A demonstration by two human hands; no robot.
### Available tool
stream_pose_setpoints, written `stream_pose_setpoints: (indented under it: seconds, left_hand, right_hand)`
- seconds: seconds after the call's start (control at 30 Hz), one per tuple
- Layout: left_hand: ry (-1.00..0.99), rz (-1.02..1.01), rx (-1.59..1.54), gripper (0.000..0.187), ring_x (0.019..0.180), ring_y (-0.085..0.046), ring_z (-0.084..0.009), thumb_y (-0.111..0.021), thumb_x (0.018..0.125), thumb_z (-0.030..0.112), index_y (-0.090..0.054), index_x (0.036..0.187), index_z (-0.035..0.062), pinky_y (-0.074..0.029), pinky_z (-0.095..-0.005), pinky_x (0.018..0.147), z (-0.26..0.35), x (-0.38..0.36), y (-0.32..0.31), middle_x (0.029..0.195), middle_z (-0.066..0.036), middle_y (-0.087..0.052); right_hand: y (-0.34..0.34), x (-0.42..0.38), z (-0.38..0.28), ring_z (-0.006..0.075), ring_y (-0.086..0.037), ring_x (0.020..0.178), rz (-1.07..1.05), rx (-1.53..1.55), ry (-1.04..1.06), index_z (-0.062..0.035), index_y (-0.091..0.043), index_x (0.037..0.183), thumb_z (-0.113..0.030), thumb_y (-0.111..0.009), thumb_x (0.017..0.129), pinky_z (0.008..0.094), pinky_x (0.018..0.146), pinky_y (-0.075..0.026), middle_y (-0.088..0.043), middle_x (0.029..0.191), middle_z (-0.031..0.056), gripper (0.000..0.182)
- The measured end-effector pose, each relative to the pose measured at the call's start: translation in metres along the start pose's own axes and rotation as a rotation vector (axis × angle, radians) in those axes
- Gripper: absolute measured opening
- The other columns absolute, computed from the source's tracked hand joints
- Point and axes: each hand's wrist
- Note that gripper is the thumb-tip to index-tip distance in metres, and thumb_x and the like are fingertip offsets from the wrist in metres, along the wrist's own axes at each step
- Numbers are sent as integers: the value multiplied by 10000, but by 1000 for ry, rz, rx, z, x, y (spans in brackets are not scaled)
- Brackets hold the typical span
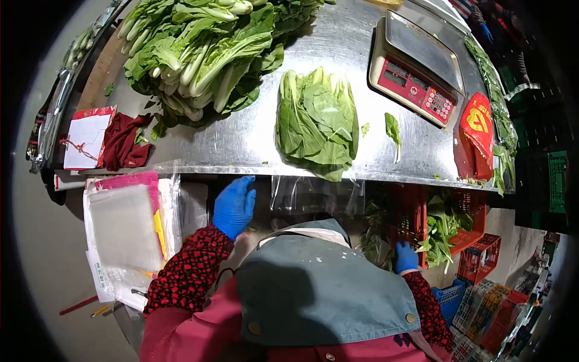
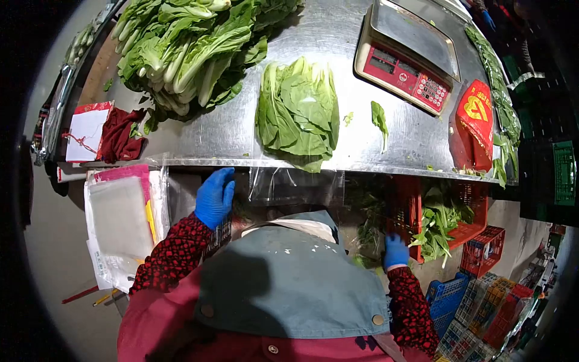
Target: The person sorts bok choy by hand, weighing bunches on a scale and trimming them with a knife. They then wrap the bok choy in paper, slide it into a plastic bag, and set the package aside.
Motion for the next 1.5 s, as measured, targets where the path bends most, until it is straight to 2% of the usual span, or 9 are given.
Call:
stream_pose_setpoints:
  seconds: [0.07,0.17,0.4,0.63,1.0,1.2,1.37,1.4,1.5]
  left_hand:
    - [-276,21,290,784,1221,-397,-387,-738,676,183,-389,1378,177,-364,-465,971,0,6,12,1376,-176,-361]
    - [-475,-71,497,716,1287,-352,-357,-721,698,230,-427,1351,249,-287,-516,1035,4,22,5,1395,-155,-363]
    - [-723,-107,229,331,1067,-570,-286,-539,865,184,-583,1187,121,-450,-406,904,-6,60,-37,1147,-88,-603]
    - [211,98,-452,346,634,-623,-316,-494,931,275,-626,722,33,-490,-355,594,10,86,-54,678,-150,-627]
    - [367,184,277,377,643,-596,-383,-544,883,410,-509,780,49,-461,-468,565,21,109,-68,690,-175,-599]
    - [417,252,184,360,676,-600,-376,-592,856,411,-496,871,65,-461,-457,601,20,108,-72,717,-161,-611]
    - [416,224,213,366,721,-618,-381,-576,866,405,-493,960,61,-476,-472,619,23,109,-68,812,-172,-640]
    - [450,193,214,369,734,-620,-383,-577,865,404,-492,970,60,-477,-471,623,25,109,-65,827,-178,-641]
    - [434,207,188,385,747,-622,-385,-589,857,409,-489,978,57,-477,-469,636,21,108,-67,828,-181,-642]
  right_hand:
    - [54,16,-23,354,-430,1182,547,18,122,-146,-503,1282,-124,-581,768,462,958,-383,-395,1365,125,520]
    - [129,51,-62,330,-393,1222,998,-67,466,-220,-491,1287,-93,-567,752,461,997,-336,-388,1371,108,555]
    - [194,121,-120,224,-554,1104,727,170,1136,-147,-594,1040,-123,-593,778,414,895,-431,-593,1167,59,263]
    - [177,155,-131,182,-568,567,585,1169,670,8,-622,805,-164,-545,920,301,561,-454,-608,661,136,221]
    - [222,157,-148,364,-609,701,536,622,246,-54,-608,763,-371,-580,847,453,641,-468,-620,696,174,329]
    - [240,133,-143,294,-587,625,1123,962,577,-68,-555,905,-65,-639,783,373,548,-459,-572,748,128,148]
    - [256,105,-221,340,-574,705,664,912,1127,-74,-573,907,-194,-652,802,406,602,-459,-566,821,159,179]
    - [242,136,-226,275,-573,636,780,920,1116,-62,-569,876,-205,-629,840,368,548,-452,-575,786,123,159]
    - [241,170,-190,113,-496,543,-181,2019,538,-33,-550,814,-203,-540,921,241,457,-399,-528,653,33,201]
Point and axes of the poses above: each hand's wrist, its own x-axis towards the middle knuckle, its own y-axis out of the back of the hand, z = x × y
